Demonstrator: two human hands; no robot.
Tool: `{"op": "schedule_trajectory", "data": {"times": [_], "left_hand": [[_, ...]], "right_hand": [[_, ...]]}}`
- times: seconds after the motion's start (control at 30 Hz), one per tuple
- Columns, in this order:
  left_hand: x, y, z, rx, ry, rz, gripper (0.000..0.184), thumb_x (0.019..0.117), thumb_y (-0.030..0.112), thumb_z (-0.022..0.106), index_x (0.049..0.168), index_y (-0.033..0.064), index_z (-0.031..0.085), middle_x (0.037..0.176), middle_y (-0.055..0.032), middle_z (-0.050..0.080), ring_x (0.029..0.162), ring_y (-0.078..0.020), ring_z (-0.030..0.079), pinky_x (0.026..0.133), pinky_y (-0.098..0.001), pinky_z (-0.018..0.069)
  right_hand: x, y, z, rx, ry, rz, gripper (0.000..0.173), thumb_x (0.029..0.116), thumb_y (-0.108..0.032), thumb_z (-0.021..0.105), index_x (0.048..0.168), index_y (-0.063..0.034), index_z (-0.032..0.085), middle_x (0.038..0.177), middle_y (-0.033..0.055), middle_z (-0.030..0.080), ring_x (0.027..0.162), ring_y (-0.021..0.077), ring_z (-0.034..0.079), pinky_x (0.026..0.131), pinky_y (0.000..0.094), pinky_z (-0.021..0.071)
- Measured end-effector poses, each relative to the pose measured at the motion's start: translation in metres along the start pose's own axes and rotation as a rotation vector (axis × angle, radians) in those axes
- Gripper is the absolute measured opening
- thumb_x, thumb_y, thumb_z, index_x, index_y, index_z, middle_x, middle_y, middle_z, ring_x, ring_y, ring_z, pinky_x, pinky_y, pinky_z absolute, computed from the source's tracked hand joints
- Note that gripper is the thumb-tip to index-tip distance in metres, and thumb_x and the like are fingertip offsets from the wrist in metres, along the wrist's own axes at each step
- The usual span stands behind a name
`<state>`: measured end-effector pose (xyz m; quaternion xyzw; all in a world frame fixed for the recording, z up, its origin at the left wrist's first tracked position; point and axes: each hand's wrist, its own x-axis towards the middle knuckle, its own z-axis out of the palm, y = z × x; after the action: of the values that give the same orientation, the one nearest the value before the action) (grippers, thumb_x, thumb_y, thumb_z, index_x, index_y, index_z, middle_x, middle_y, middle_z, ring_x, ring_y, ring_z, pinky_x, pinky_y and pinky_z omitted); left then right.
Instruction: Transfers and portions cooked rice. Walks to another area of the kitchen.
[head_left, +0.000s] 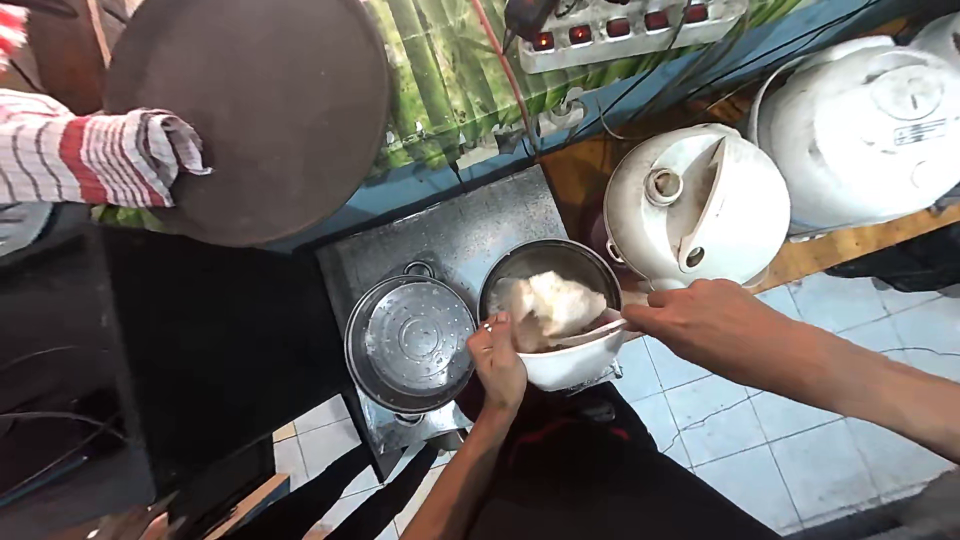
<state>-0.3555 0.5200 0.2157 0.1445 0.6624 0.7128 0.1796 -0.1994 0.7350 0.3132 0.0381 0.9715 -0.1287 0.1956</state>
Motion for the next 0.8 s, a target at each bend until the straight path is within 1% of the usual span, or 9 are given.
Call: {"op": "schedule_trajectory", "data": {"times": [0.1, 0.2, 0.3, 0.37, 0.47, 0.57, 0.63, 0.73, 0.8], "left_hand": [[-0.001, -0.004, -0.001, 0.076, -0.048, 0.042, 0.039, 0.1007, 0.015, 0.047, 0.061, 0.0176, 0.048, 0.054, 0.0098, 0.042, 0.049, -0.0018, 0.043, 0.051, -0.0218, 0.0396], [-0.002, -0.007, -0.004, 0.171, -0.127, 0.104, 0.039, 0.1009, 0.018, 0.046, 0.062, 0.017, 0.05, 0.056, 0.0094, 0.044, 0.053, -0.0027, 0.045, 0.056, -0.0237, 0.0401], [-0.005, -0.008, -0.012, 0.187, -0.169, 0.138, 0.04, 0.1033, 0.022, 0.044, 0.064, 0.0177, 0.05, 0.057, 0.0094, 0.042, 0.054, -0.003, 0.044, 0.057, -0.0241, 0.0395], [-0.01, -0.004, -0.02, 0.19, -0.187, 0.14, 0.04, 0.1048, 0.025, 0.043, 0.066, 0.018, 0.051, 0.058, 0.0096, 0.043, 0.055, -0.0025, 0.045, 0.056, -0.0233, 0.0395], [-0.013, 0.005, -0.031, 0.231, -0.214, 0.178, 0.042, 0.1063, 0.029, 0.041, 0.066, 0.0194, 0.048, 0.058, 0.0095, 0.041, 0.056, -0.003, 0.045, 0.059, -0.0236, 0.0396], [-0.014, 0.013, -0.039, 0.337, -0.242, 0.238, 0.043, 0.1058, 0.028, 0.04, 0.065, 0.0189, 0.047, 0.057, 0.0076, 0.041, 0.06, -0.006, 0.046, 0.066, -0.0274, 0.0402], [-0.014, 0.02, -0.044, 0.371, -0.267, 0.269, 0.043, 0.1059, 0.028, 0.04, 0.065, 0.0181, 0.048, 0.058, 0.0067, 0.042, 0.061, -0.0069, 0.047, 0.068, -0.0286, 0.0412], [-0.014, 0.026, -0.053, 0.359, -0.285, 0.293, 0.043, 0.106, 0.029, 0.04, 0.065, 0.0183, 0.049, 0.058, 0.0074, 0.043, 0.062, -0.006, 0.047, 0.068, -0.0272, 0.0395], [-0.012, 0.024, -0.058, 0.326, -0.28, 0.294, 0.045, 0.1072, 0.033, 0.039, 0.066, 0.0192, 0.048, 0.058, 0.0083, 0.042, 0.062, -0.0049, 0.046, 0.066, -0.0256, 0.0385]], "right_hand": [[0.0, 0.006, 0.004, 0.049, -0.042, 0.007, 0.024, 0.1075, -0.033, 0.05, 0.102, -0.0155, 0.066, 0.076, 0.0099, 0.063, 0.065, 0.034, 0.066, 0.051, 0.0514, 0.0512], [0.002, 0.011, 0.012, 0.079, -0.085, 0.028, 0.029, 0.1081, -0.036, 0.048, 0.104, -0.0142, 0.066, 0.079, 0.0126, 0.065, 0.07, 0.038, 0.067, 0.054, 0.0561, 0.0524], [0.0, 0.019, 0.013, 0.087, -0.026, 0.042, 0.03, 0.1079, -0.041, 0.046, 0.106, -0.018, 0.066, 0.077, 0.009, 0.065, 0.067, 0.0347, 0.068, 0.053, 0.0546, 0.0522], [-0.008, 0.026, 0.01, 0.098, 0.023, 0.036, 0.036, 0.1084, -0.046, 0.041, 0.108, -0.0205, 0.067, 0.071, 0.006, 0.064, 0.063, 0.0315, 0.067, 0.051, 0.0525, 0.0516], [-0.02, 0.034, 0.006, 0.1, 0.024, 0.072, 0.041, 0.1087, -0.048, 0.036, 0.105, -0.0188, 0.065, 0.064, 0.0042, 0.059, 0.06, 0.0295, 0.065, 0.051, 0.0511, 0.0509], [-0.026, 0.037, 0.013, 0.086, -0.018, 0.179, 0.037, 0.1087, -0.043, 0.039, 0.102, -0.0143, 0.062, 0.069, 0.0075, 0.061, 0.065, 0.0333, 0.067, 0.054, 0.0531, 0.0524], [-0.031, 0.037, 0.018, 0.112, 0.013, 0.22, 0.041, 0.1088, -0.044, 0.037, 0.105, -0.0134, 0.064, 0.072, 0.0083, 0.063, 0.068, 0.0335, 0.068, 0.056, 0.0537, 0.0532], [-0.037, 0.033, 0.026, 0.195, 0.098, 0.281, 0.058, 0.1074, -0.058, 0.025, 0.107, -0.0191, 0.068, 0.073, 0.0046, 0.065, 0.069, 0.0279, 0.068, 0.058, 0.0526, 0.053], [-0.041, 0.025, 0.031, 0.237, 0.152, 0.304, 0.057, 0.1075, -0.058, 0.028, 0.11, -0.0218, 0.071, 0.076, 0.004, 0.068, 0.072, 0.0266, 0.07, 0.061, 0.0535, 0.0542]]}}
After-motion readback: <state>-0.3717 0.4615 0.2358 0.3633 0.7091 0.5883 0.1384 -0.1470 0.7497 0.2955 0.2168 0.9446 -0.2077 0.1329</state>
